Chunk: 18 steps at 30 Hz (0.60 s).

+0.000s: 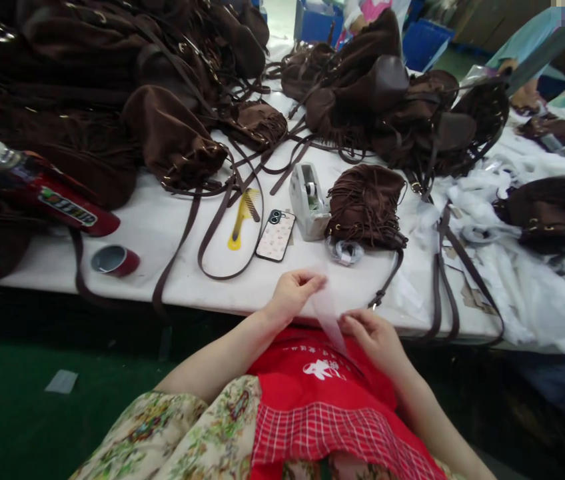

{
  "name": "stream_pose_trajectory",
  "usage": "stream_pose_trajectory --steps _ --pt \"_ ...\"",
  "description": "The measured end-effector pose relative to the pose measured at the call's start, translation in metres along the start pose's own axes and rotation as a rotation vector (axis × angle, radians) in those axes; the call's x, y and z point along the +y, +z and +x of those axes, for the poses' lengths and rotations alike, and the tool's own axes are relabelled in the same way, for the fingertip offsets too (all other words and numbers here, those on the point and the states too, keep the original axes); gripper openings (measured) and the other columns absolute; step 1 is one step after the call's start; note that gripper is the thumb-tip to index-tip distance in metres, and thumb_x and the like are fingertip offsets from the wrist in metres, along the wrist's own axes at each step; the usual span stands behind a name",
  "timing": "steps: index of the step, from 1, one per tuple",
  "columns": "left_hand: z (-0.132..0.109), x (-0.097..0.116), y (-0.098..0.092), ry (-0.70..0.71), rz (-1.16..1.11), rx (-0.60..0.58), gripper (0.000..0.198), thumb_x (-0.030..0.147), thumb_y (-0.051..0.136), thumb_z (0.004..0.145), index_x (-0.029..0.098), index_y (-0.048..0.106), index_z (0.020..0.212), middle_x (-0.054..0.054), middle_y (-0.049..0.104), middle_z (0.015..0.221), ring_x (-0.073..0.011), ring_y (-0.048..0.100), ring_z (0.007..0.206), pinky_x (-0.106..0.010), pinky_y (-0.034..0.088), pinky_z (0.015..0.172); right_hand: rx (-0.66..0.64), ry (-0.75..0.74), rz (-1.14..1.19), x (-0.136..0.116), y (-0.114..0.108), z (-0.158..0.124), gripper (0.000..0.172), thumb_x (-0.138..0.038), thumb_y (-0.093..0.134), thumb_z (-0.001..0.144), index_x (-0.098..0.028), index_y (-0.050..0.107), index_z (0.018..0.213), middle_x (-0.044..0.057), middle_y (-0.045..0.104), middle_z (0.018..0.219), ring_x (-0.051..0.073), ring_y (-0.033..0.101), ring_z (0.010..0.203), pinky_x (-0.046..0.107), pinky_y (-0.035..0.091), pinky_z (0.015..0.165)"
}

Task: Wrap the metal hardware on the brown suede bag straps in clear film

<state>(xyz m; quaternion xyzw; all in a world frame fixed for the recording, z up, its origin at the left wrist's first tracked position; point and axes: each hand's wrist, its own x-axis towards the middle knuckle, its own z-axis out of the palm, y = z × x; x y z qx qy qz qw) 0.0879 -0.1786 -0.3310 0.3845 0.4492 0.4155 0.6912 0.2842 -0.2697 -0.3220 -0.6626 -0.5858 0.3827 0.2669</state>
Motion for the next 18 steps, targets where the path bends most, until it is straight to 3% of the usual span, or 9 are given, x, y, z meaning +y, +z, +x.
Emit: stream_pose_trajectory --steps 2,4,7,12,15,18 --pt "0.001 0.009 -0.011 0.046 0.100 -0.043 0.039 0.047 0.077 0.062 0.011 0.071 0.074 -0.005 0.070 0.073 -0.0139 0.059 0.067 -0.026 0.048 0.068 0.203 0.111 -0.148 0.013 -0.024 0.001 0.030 -0.048 0.052 0.086 -0.022 0.067 0.085 0.005 0.071 0.079 0.022 0.065 0.075 0.032 0.049 0.071" --pt "0.003 0.018 -0.019 0.090 0.215 -0.104 0.036 0.046 0.074 0.067 0.011 0.070 0.073 -0.005 0.069 0.072 -0.0135 0.058 0.067 -0.025 0.047 0.066 0.322 0.255 -0.255 0.026 -0.045 0.005 0.035 -0.051 0.049 0.086 -0.022 0.067 0.082 0.006 0.072 0.076 0.021 0.066 0.068 0.032 0.049 0.068" --pt "0.005 0.029 -0.025 0.151 0.426 -0.187 0.033 0.043 0.068 0.074 0.011 0.066 0.069 -0.002 0.064 0.066 -0.0112 0.053 0.061 -0.022 0.042 0.058 0.259 0.407 -0.216 0.038 -0.057 0.018 0.044 -0.057 0.044 0.086 -0.020 0.067 0.081 0.007 0.072 0.071 0.019 0.064 0.054 0.030 0.050 0.057" --pt "0.001 0.035 -0.020 0.183 0.757 -0.397 0.035 0.038 0.065 0.076 0.013 0.055 0.054 0.005 0.045 0.051 -0.0067 0.038 0.050 -0.020 0.029 0.049 0.194 0.497 -0.213 0.040 -0.042 0.041 0.037 -0.055 0.057 0.077 -0.020 0.062 0.065 0.006 0.065 0.053 0.018 0.060 0.046 0.026 0.045 0.045" --pt "-0.003 0.029 -0.014 0.140 0.806 -0.555 0.028 0.034 0.061 0.078 0.013 0.062 0.060 0.004 0.053 0.054 -0.0076 0.043 0.052 -0.020 0.031 0.052 0.180 0.511 0.119 0.041 -0.036 0.043 0.028 -0.046 0.061 0.075 -0.019 0.060 0.069 0.003 0.063 0.051 0.016 0.058 0.044 0.025 0.044 0.043" --pt "-0.005 0.019 -0.006 0.092 0.828 -0.610 0.025 0.032 0.060 0.079 0.013 0.066 0.064 0.001 0.059 0.058 -0.0090 0.048 0.055 -0.020 0.034 0.054 0.153 0.449 0.579 0.038 -0.034 0.040 0.024 -0.040 0.065 0.072 -0.017 0.061 0.079 0.004 0.070 0.067 0.014 0.061 0.051 0.023 0.045 0.045"
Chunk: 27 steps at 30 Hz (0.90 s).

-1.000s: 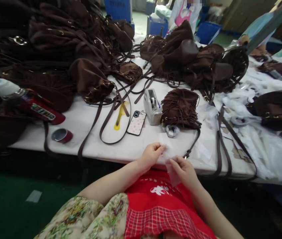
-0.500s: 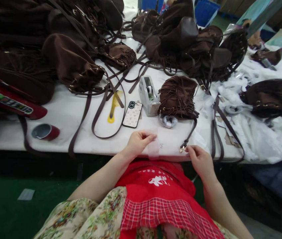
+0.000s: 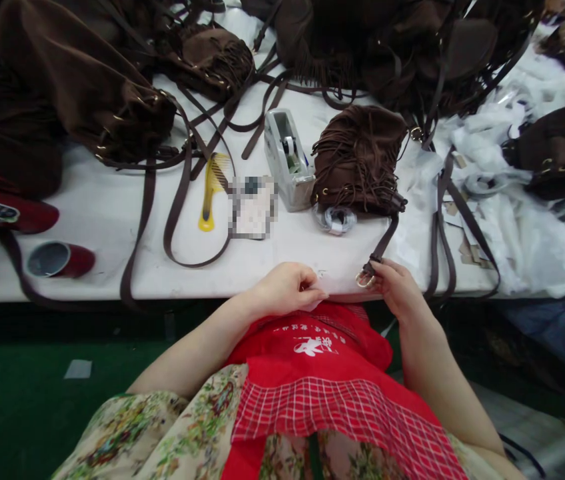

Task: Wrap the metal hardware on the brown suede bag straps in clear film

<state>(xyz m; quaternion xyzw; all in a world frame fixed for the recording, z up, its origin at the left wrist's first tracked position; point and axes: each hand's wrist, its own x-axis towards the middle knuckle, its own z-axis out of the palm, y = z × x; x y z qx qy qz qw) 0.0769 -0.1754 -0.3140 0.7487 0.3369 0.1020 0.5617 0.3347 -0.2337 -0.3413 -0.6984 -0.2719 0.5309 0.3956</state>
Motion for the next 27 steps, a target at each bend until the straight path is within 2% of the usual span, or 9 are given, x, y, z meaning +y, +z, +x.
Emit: stream_pose_trajectory --steps 2,5,10,16,21,27 --pt "0.005 -0.001 0.008 -0.026 -0.015 -0.027 0.024 0.032 0.060 0.079 0.012 0.068 0.066 0.001 0.061 0.059 -0.0094 0.049 0.055 -0.020 0.034 0.054 -0.076 0.007 0.191 -0.003 0.003 -0.004 0.024 -0.037 0.067 0.071 -0.017 0.062 0.083 0.006 0.072 0.078 0.015 0.064 0.058 0.022 0.045 0.046" --pt "0.013 -0.002 0.016 -0.056 -0.023 -0.063 0.025 0.035 0.061 0.078 0.012 0.068 0.068 0.002 0.060 0.057 -0.0090 0.047 0.053 -0.019 0.032 0.051 -0.149 0.049 0.324 -0.008 0.010 -0.009 0.021 -0.033 0.068 0.071 -0.017 0.061 0.083 0.005 0.072 0.076 0.015 0.065 0.059 0.022 0.047 0.048" --pt "0.026 0.002 0.020 -0.072 0.060 -0.092 0.029 0.039 0.062 0.076 0.013 0.064 0.063 0.004 0.054 0.054 -0.0082 0.042 0.051 -0.020 0.028 0.050 -0.205 0.069 0.382 -0.011 0.014 -0.011 0.020 -0.033 0.068 0.073 -0.018 0.060 0.083 0.003 0.071 0.071 0.016 0.066 0.059 0.026 0.053 0.054" --pt "0.036 0.013 0.021 -0.130 0.089 -0.149 0.031 0.043 0.060 0.077 0.014 0.063 0.065 0.003 0.055 0.056 -0.0086 0.042 0.052 -0.021 0.027 0.049 -0.258 0.121 0.465 -0.011 0.008 -0.012 0.019 -0.032 0.069 0.075 -0.017 0.061 0.084 0.003 0.071 0.072 0.014 0.065 0.056 0.020 0.050 0.045" --pt "0.040 0.020 0.023 -0.133 0.141 -0.174 0.031 0.043 0.059 0.077 0.014 0.061 0.065 0.003 0.055 0.057 -0.0089 0.043 0.052 -0.021 0.028 0.049 -0.315 0.137 0.552 -0.010 0.002 -0.012 0.018 -0.032 0.068 0.078 -0.018 0.062 0.088 0.000 0.068 0.069 0.011 0.064 0.055 0.016 0.047 0.042" --pt "0.044 0.029 0.025 -0.141 0.132 -0.186 0.030 0.041 0.058 0.078 0.014 0.063 0.067 0.003 0.056 0.057 -0.0087 0.043 0.052 -0.021 0.028 0.049 -0.322 0.184 0.626 -0.008 -0.006 -0.012 0.016 -0.031 0.067 0.077 -0.017 0.065 0.084 0.003 0.070 0.071 0.011 0.063 0.053 0.015 0.046 0.041"
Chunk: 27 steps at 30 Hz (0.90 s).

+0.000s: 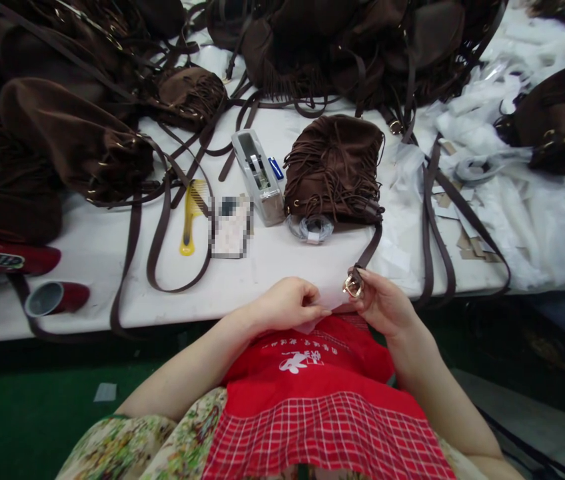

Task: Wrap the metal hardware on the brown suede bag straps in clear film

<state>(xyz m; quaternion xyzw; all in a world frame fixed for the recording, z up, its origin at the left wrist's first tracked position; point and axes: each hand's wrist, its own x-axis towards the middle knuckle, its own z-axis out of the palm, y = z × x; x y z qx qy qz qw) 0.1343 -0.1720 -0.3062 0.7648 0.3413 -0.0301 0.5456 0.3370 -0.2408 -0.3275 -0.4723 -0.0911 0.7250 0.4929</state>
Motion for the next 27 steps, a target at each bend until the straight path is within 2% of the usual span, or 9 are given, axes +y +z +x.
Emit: stream_pose_trajectory --steps 5,10,15,27 --pt "0.001 0.004 -0.001 -0.014 0.013 -0.021 0.034 0.045 0.058 0.077 0.013 0.062 0.066 0.003 0.054 0.056 -0.0083 0.041 0.051 -0.021 0.027 0.049 0.001 -0.111 -0.084 0.001 0.000 -0.003 0.022 -0.037 0.069 0.078 -0.017 0.064 0.085 0.003 0.070 0.073 0.011 0.062 0.055 0.018 0.047 0.045" --pt "0.001 0.002 0.000 -0.007 0.027 -0.040 0.035 0.047 0.057 0.078 0.014 0.061 0.066 0.003 0.055 0.056 -0.0087 0.042 0.051 -0.021 0.026 0.048 0.052 -0.259 -0.207 0.003 0.000 -0.005 0.025 -0.040 0.069 0.078 -0.019 0.058 0.086 0.003 0.071 0.076 0.007 0.052 0.043 0.016 0.030 0.033" --pt "0.002 -0.003 0.003 -0.027 0.003 -0.034 0.037 0.048 0.057 0.078 0.014 0.061 0.066 0.003 0.055 0.057 -0.0086 0.042 0.051 -0.021 0.027 0.048 0.081 -0.354 -0.311 0.009 -0.005 -0.002 0.026 -0.042 0.065 0.081 -0.020 0.054 0.090 0.001 0.068 0.075 0.006 0.050 0.041 0.017 0.027 0.034" --pt "0.015 -0.007 0.003 0.031 0.049 -0.018 0.040 0.051 0.056 0.077 0.014 0.055 0.060 0.005 0.043 0.053 -0.0081 0.036 0.051 -0.022 0.024 0.048 0.037 -0.300 -0.298 0.010 -0.005 -0.001 0.025 -0.041 0.066 0.081 -0.020 0.055 0.091 -0.001 0.066 0.074 0.005 0.047 0.039 0.017 0.022 0.033"
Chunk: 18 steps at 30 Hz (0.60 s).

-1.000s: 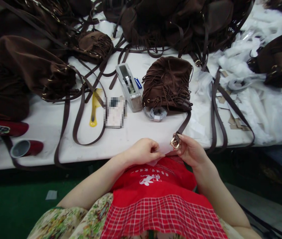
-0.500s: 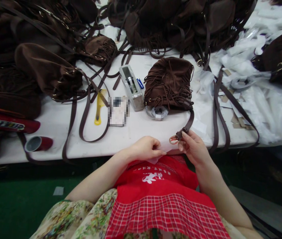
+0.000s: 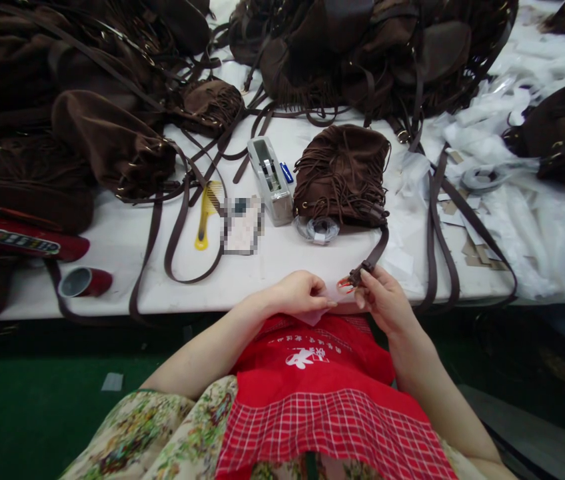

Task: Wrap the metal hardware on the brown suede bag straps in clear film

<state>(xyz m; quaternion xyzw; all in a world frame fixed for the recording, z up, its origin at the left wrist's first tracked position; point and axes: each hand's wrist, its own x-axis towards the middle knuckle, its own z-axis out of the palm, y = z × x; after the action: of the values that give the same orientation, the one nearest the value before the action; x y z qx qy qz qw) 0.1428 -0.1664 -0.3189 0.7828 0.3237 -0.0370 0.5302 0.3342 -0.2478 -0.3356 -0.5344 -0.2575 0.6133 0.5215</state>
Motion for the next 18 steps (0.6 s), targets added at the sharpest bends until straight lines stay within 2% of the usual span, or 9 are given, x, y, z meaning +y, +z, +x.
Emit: stream_pose_trajectory --steps 6,12,18 --pt "0.007 0.000 0.001 0.025 -0.107 0.023 0.041 0.051 0.055 0.078 0.013 0.058 0.065 0.003 0.047 0.057 -0.0085 0.038 0.053 -0.021 0.026 0.048 -0.018 0.019 -0.021 0.000 0.000 0.002 0.027 -0.042 0.068 0.078 -0.020 0.056 0.088 0.000 0.067 0.076 0.005 0.047 0.041 0.017 0.025 0.034" --pt "0.011 -0.005 0.003 0.057 -0.206 0.018 0.039 0.050 0.057 0.079 0.013 0.059 0.067 0.004 0.046 0.059 -0.0084 0.038 0.055 -0.021 0.027 0.049 -0.010 0.035 -0.047 0.002 -0.004 0.004 0.026 -0.041 0.069 0.077 -0.020 0.059 0.087 -0.003 0.059 0.056 0.006 0.044 0.041 0.017 0.024 0.036" --pt "0.016 -0.008 0.011 0.093 -0.408 0.009 0.037 0.048 0.056 0.081 0.011 0.064 0.081 0.002 0.052 0.065 -0.0093 0.043 0.058 -0.020 0.034 0.054 -0.001 0.061 -0.067 0.004 -0.005 0.007 0.029 -0.044 0.072 0.073 -0.019 0.060 0.085 -0.004 0.056 0.054 0.007 0.042 0.042 0.018 0.023 0.036"
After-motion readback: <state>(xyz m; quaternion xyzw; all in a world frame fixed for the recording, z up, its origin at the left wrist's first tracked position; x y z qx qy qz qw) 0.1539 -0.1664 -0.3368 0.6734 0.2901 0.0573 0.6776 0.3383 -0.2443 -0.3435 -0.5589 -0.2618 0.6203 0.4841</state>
